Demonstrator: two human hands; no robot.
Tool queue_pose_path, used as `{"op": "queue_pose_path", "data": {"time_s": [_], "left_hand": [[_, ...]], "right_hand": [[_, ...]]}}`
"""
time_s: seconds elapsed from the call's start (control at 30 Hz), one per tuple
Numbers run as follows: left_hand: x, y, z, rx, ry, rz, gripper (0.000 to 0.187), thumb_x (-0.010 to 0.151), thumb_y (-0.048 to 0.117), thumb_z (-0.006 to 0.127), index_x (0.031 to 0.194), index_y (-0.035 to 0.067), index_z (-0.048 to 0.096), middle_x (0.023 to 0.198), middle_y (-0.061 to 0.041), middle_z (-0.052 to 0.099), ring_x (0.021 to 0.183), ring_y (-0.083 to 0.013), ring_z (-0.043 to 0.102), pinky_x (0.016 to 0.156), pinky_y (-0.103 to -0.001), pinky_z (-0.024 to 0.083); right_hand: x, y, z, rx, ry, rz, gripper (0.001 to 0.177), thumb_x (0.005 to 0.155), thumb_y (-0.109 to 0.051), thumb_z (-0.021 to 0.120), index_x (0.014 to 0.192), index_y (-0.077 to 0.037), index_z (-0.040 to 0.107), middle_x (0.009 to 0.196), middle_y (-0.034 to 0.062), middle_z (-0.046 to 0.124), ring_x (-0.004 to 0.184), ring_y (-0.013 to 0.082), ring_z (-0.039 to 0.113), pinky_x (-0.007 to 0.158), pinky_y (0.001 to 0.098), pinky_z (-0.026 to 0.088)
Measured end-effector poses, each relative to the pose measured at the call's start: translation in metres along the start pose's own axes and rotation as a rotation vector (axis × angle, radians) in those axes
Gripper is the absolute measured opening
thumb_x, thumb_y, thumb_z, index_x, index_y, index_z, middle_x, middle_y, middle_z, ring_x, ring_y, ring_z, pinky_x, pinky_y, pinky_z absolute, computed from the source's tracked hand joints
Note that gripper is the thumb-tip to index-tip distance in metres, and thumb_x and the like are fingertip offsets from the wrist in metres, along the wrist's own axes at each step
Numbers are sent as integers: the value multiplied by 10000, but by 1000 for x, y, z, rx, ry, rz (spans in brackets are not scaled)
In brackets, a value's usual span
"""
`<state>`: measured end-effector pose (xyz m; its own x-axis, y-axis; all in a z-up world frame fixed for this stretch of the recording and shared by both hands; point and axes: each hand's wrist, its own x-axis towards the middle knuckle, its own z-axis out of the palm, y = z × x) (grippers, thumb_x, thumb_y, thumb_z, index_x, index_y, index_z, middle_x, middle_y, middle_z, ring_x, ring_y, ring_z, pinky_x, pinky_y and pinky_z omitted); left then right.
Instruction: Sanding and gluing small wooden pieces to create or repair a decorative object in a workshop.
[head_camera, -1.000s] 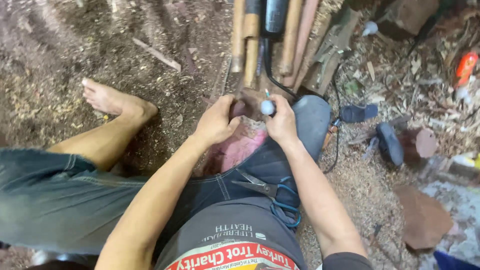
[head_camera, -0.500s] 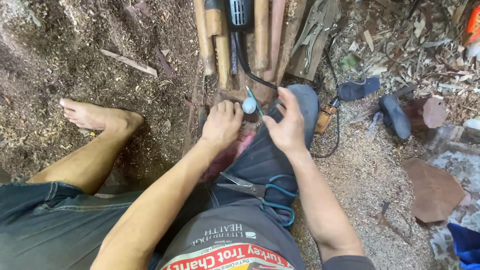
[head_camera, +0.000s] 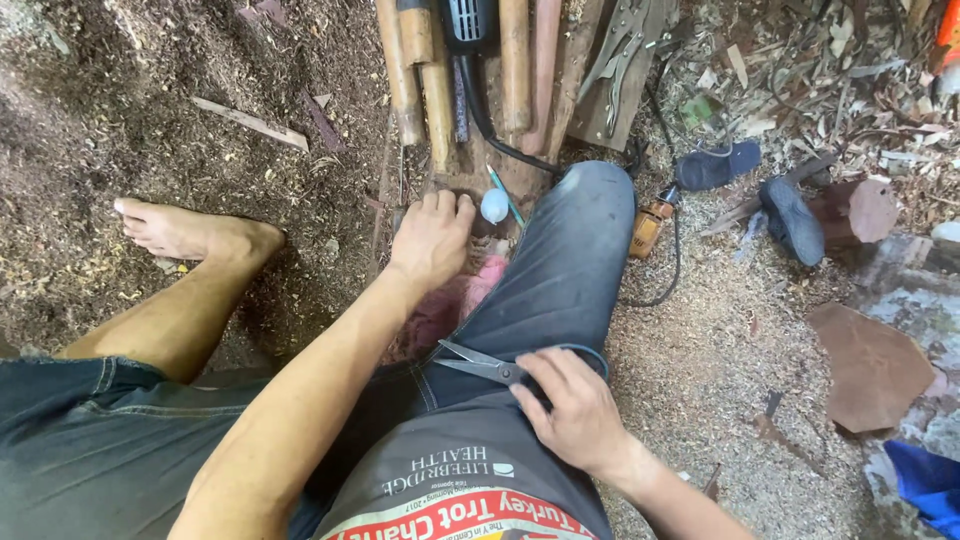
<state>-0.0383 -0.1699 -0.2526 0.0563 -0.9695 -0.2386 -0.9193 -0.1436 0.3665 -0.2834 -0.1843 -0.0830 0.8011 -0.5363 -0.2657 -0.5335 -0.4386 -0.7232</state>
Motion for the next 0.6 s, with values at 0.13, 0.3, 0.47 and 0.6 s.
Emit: {"op": "queue_pose_path", "data": {"time_s": [0.13, 0.3, 0.47, 0.6], "left_hand": [[2, 0, 4, 10, 22, -7, 458, 829, 121, 585, 1256, -45, 590, 1042, -196, 615, 989, -358, 613, 836, -460, 503], [6, 3, 11, 48, 42, -15, 416, 824, 131, 588, 1206, -28, 623, 1035, -185, 635, 970, -348, 628, 824, -462, 506], [9, 8, 8, 58, 55, -26, 321, 826, 136, 594, 1111, -2, 647, 1013, -176, 646, 952, -341, 637, 807, -459, 512], [13, 12, 8, 81, 22, -36, 250, 836, 152, 592, 1045, 27, 649, 994, -173, 651, 940, -337, 642, 795, -461, 512]], "right_hand": [[-15, 1, -4, -41, -50, -6, 337, 813, -143, 782, 1096, -7, 660, 1005, 152, 667, 925, 338, 664, 803, 416, 534], [-26, -3, -7, -63, -201, 18, 400, 840, -146, 737, 1198, -14, 616, 1112, 160, 645, 1002, 346, 655, 838, 418, 535], [-27, 0, -3, -98, -212, 39, 393, 857, -167, 735, 1207, -37, 611, 1095, 135, 641, 1006, 329, 650, 839, 409, 537], [-26, -1, -2, -91, -225, 71, 393, 852, -179, 742, 1202, -46, 620, 1073, 114, 645, 993, 310, 653, 823, 404, 538]]}}
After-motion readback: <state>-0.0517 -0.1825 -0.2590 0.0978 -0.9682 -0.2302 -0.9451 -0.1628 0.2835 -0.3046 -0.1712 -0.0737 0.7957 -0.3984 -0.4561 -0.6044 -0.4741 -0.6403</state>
